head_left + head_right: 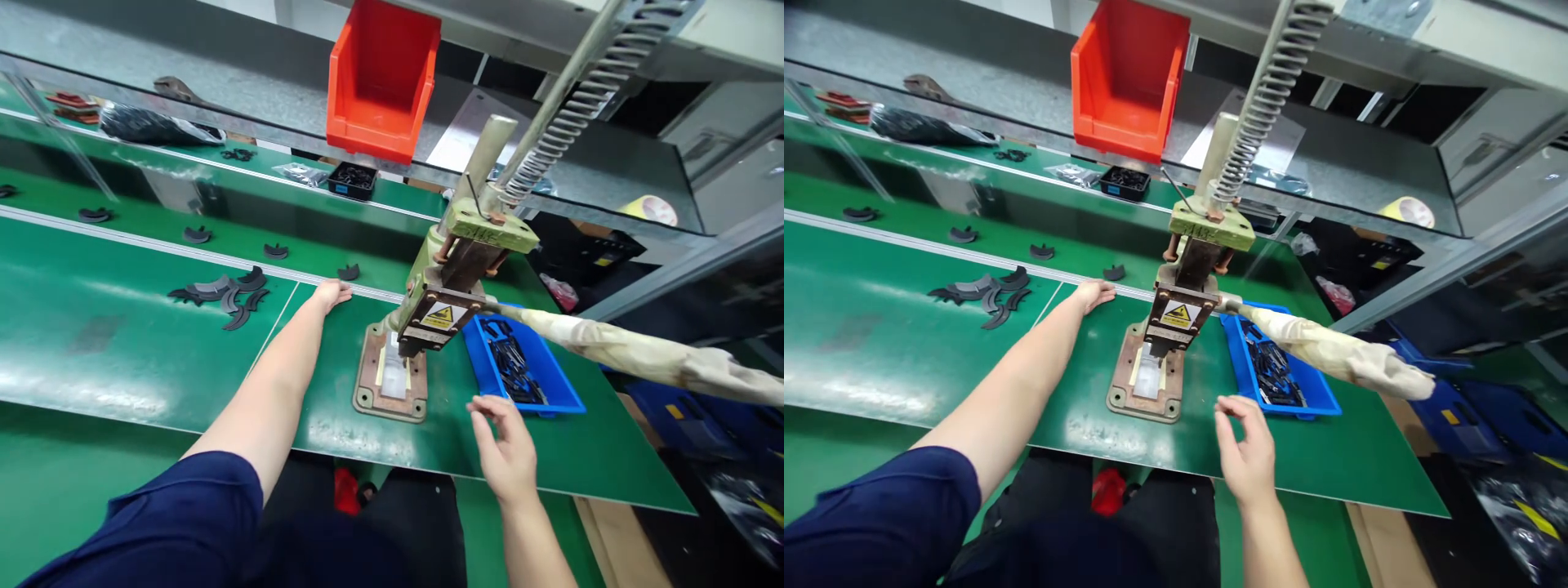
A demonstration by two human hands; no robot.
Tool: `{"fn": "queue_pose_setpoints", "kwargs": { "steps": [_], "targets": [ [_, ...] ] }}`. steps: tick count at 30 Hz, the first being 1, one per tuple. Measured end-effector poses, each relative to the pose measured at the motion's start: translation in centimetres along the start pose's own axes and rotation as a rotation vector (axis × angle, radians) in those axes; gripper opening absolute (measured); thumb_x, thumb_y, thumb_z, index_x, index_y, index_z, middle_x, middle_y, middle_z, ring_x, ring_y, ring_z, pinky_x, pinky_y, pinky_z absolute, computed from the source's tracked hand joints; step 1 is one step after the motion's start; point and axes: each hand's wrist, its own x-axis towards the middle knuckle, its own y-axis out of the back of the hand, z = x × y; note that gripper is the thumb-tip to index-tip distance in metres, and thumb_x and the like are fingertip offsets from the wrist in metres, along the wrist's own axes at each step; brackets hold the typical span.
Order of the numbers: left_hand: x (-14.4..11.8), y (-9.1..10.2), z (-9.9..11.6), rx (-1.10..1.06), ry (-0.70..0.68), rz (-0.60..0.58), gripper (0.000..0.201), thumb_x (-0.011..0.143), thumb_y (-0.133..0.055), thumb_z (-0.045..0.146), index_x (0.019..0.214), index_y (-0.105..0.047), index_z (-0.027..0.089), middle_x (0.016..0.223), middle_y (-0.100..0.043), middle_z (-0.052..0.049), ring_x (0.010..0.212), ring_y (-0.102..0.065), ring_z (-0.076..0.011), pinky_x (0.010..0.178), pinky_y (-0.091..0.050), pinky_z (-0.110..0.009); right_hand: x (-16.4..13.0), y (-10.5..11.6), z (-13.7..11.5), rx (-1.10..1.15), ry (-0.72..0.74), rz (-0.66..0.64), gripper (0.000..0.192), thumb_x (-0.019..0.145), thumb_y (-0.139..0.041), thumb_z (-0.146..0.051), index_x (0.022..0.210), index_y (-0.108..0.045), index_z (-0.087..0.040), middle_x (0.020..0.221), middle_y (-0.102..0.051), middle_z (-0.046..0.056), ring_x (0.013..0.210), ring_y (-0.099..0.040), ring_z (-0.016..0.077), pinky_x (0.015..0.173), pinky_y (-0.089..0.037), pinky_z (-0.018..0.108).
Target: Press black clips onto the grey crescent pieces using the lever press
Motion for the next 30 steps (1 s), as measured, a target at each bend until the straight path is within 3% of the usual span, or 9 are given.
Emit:
{"fn": "queue_pose_setpoints", "kwargs": {
  "steps": [5,8,11,15,20,25,30],
  "targets": [
    [-1.4,2.9,-2.2,0.02,-0.066,-0.046,0.023,0.091,-0.075,0.002,0.109,-0.064,0.01,0.092,-0.074,-0.009,0.086,-0.075,-0.0157,0.092,-0.063,-0.033,7.3,5.5,4.8,-0.282,-0.166,-0.063,0.035,0.096,-0.058,-0.051,0.117,-0.069,-0.025,0.121,-0.073,0.014,0.106,-0.071,0.0269,0.103,-0.06,0.051],
    [-3.5,4.4,-3.1,0.035,-0.099,-0.077,0.024,0.09,-0.079,0.005,0.108,-0.066,0.01,0.098,-0.076,-0.01,0.087,-0.075,-0.0149,0.093,-0.062,-0.032,12.0,7.6,8.0,-0.473,-0.296,-0.237,0.039,0.088,-0.071,-0.048,0.116,-0.071,-0.021,0.121,-0.074,0.016,0.113,-0.07,0.0308,0.11,-0.056,0.053],
    [-6.0,5.7,-4.4,0.072,-0.138,-0.124,0.025,0.089,-0.083,0.01,0.109,-0.068,0.011,0.099,-0.077,-0.01,0.089,-0.075,-0.0152,0.091,-0.062,-0.029,14.7,7.6,10.3,-0.604,-0.412,-0.437,0.046,0.089,-0.077,-0.05,0.121,-0.07,-0.019,0.124,-0.073,0.012,0.117,-0.069,0.0273,0.109,-0.057,0.052],
    [-9.0,7.3,-6.6,0.176,-0.237,-0.216,0.03,0.085,-0.089,0.021,0.107,-0.07,0.013,0.093,-0.077,-0.008,0.086,-0.074,-0.016,0.085,-0.061,-0.028,15.5,5.5,11.5,-0.675,-0.436,-0.641,0.046,0.099,-0.066,-0.051,0.133,-0.064,-0.02,0.136,-0.067,0.01,0.121,-0.067,0.0213,0.104,-0.062,0.047],
    [-10.8,7.8,-7.8,0.258,-0.292,-0.234,0.036,0.081,-0.092,0.033,0.103,-0.07,0.014,0.088,-0.075,-0.006,0.084,-0.072,-0.0163,0.082,-0.061,-0.029,15.0,4.0,12.0,-0.718,-0.389,-0.732,0.046,0.099,-0.067,-0.05,0.134,-0.063,-0.02,0.138,-0.066,0.01,0.122,-0.067,0.0222,0.104,-0.062,0.047],
    [-10.1,7.9,-8.4,0.343,-0.347,-0.2,0.046,0.078,-0.091,0.05,0.099,-0.069,0.015,0.083,-0.074,-0.005,0.079,-0.071,-0.0171,0.077,-0.061,-0.03,14.3,4.9,12.4,-0.761,-0.361,-0.652,0.045,0.099,-0.066,-0.05,0.133,-0.064,-0.021,0.138,-0.066,0.01,0.122,-0.067,0.0218,0.105,-0.061,0.047],
    [-9.2,8.4,-9.1,0.39,-0.39,-0.209,0.056,0.075,-0.089,0.061,0.1,-0.07,0.015,0.086,-0.076,-0.007,0.08,-0.073,-0.0192,0.078,-0.061,-0.034,13.0,5.4,12.0,-0.753,-0.244,-0.512,0.044,0.1,-0.064,-0.05,0.134,-0.064,-0.022,0.141,-0.065,0.01,0.125,-0.065,0.0221,0.108,-0.06,0.048]
  ]
}}
